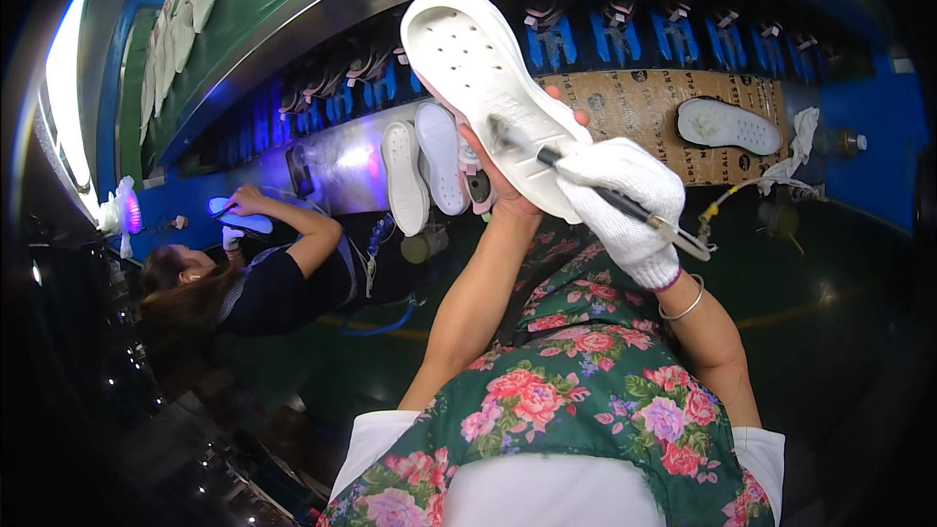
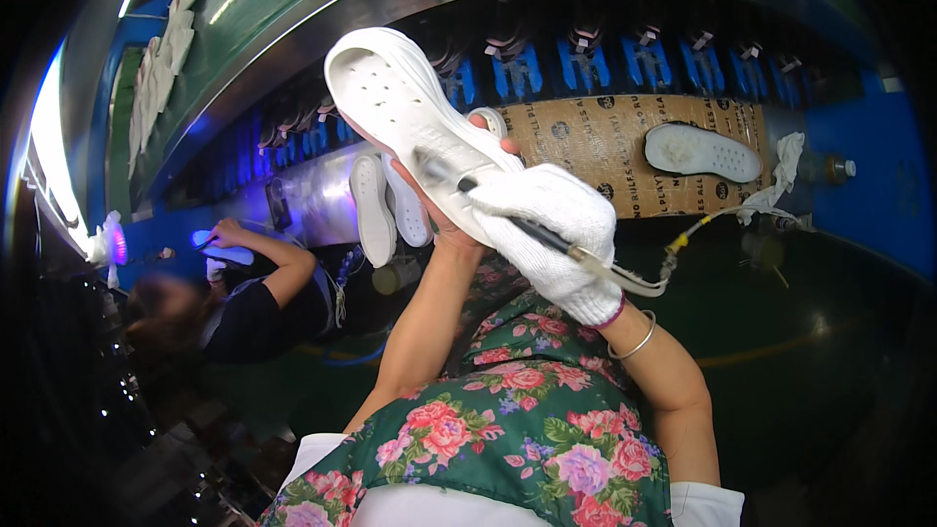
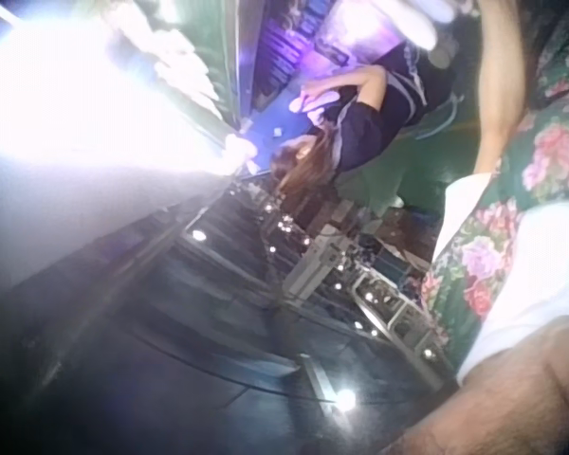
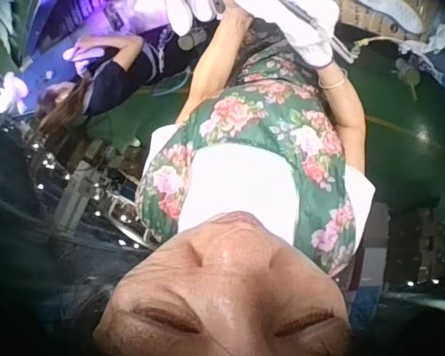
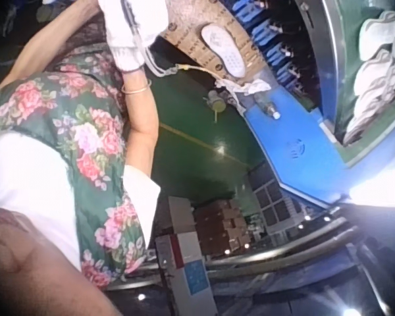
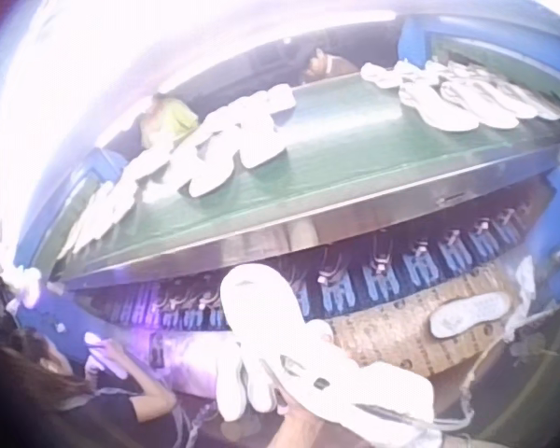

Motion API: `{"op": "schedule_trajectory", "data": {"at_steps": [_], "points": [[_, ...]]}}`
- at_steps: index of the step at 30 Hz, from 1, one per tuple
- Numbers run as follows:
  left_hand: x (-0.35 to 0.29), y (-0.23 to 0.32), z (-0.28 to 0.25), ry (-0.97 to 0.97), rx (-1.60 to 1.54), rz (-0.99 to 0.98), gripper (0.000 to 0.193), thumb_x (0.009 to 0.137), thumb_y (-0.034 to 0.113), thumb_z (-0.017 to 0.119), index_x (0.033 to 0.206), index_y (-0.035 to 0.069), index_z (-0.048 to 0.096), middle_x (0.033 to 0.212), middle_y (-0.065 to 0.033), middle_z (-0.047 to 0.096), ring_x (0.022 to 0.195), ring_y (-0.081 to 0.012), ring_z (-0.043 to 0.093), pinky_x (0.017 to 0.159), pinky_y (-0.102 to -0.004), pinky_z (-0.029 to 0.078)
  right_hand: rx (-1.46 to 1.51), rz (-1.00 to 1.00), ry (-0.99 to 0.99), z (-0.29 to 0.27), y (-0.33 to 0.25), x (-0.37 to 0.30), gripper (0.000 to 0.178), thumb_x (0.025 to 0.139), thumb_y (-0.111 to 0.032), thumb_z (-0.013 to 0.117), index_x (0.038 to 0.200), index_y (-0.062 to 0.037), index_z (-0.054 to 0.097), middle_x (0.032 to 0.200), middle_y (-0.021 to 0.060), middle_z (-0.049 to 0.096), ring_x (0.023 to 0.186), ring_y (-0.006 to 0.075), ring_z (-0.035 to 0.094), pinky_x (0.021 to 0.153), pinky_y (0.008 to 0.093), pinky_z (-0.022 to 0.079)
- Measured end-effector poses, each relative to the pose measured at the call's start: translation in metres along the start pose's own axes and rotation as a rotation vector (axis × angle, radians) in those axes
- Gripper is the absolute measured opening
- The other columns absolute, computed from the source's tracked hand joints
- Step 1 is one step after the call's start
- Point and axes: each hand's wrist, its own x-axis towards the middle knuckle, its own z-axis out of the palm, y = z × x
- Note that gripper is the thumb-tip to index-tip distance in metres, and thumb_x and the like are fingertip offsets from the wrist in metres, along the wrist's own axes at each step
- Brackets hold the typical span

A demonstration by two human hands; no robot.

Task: The person applies adhesive to the inner surface of white shoe outsoles using a brush, handling them one at a time and placing them on a conveyor system.

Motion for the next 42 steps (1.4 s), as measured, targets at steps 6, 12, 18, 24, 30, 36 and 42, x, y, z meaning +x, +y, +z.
{"op": "schedule_trajectory", "data": {"at_steps": [6,12,18,24,30,36,42], "points": [[0.004,0.007,0.011,-0.197,-0.017,-0.243,0.117,0.065,0.093,0.064,0.149,0.014,0.042,0.133,-0.0248,0.055,0.117,-0.0511,0.056,0.096,-0.0639,0.050,0.042,-0.071,-0.173,-0.002,-0.003,-0.009,0.023,0.077,-0.004,0.081,0.099,-0.0070,0.078,0.091,0.0107,0.075,0.081,0.0263,0.072,0.074,0.0347,0.055],[0.003,0.024,0.005,-0.152,0.143,-0.266,0.117,0.066,0.086,0.070,0.150,0.011,0.039,0.136,-0.0236,0.051,0.109,-0.0440,0.057,0.088,-0.0550,0.054,-0.094,-0.216,-0.222,-0.009,0.007,-0.014,0.027,0.080,-0.003,0.077,0.106,-0.0099,0.078,0.091,0.0100,0.075,0.078,0.0293,0.072,0.071,0.0355,0.056],[0.005,0.027,0.029,-0.061,0.294,-0.271,0.111,0.067,0.084,0.071,0.148,0.015,0.040,0.123,-0.0135,0.053,0.094,-0.0336,0.052,0.079,-0.0448,0.046,0.103,0.122,-0.167,-0.011,0.003,-0.018,0.012,0.079,-0.001,0.080,0.092,-0.0037,0.078,0.091,0.0110,0.076,0.078,0.0211,0.073,0.069,0.0315,0.056],[0.018,0.034,0.030,-0.285,0.228,-0.340,0.108,0.073,0.083,0.068,0.152,0.016,0.037,0.120,-0.0141,0.053,0.077,-0.0261,0.051,0.072,-0.0391,0.042,0.171,0.089,-0.358,-0.008,-0.005,-0.030,0.018,0.080,-0.009,0.080,0.099,-0.0105,0.080,0.094,0.0065,0.077,0.080,0.0221,0.073,0.072,0.0340,0.057],[0.023,0.041,0.031,-0.290,0.255,-0.532,0.110,0.075,0.081,0.066,0.151,0.007,0.038,0.122,-0.0196,0.050,0.088,-0.0297,0.053,0.067,-0.0383,0.043,-0.042,-0.034,-0.184,-0.016,-0.001,-0.012,0.020,0.080,-0.003,0.079,0.099,-0.0080,0.079,0.096,0.0097,0.076,0.083,0.0248,0.073,0.075,0.0338,0.058],[0.027,0.049,0.038,-0.116,0.317,-0.565,0.108,0.069,0.078,0.072,0.148,0.010,0.047,0.122,-0.0239,0.053,0.084,-0.0338,0.053,0.063,-0.0362,0.042,-0.186,-0.324,-0.377,-0.002,-0.003,-0.035,0.035,0.076,-0.005,0.080,0.110,-0.0141,0.077,0.106,0.0073,0.076,0.087,0.0254,0.073,0.078,0.0369,0.058],[0.036,0.052,0.035,-0.347,0.112,-0.666,0.094,0.079,0.064,0.069,0.150,0.006,0.047,0.137,-0.0274,0.053,0.115,-0.0438,0.052,0.081,-0.0470,0.049,-0.103,-0.157,-0.248,-0.013,-0.008,-0.018,0.026,0.076,-0.003,0.081,0.101,-0.0101,0.079,0.099,0.0089,0.077,0.083,0.0253,0.073,0.074,0.0356,0.058]]}}
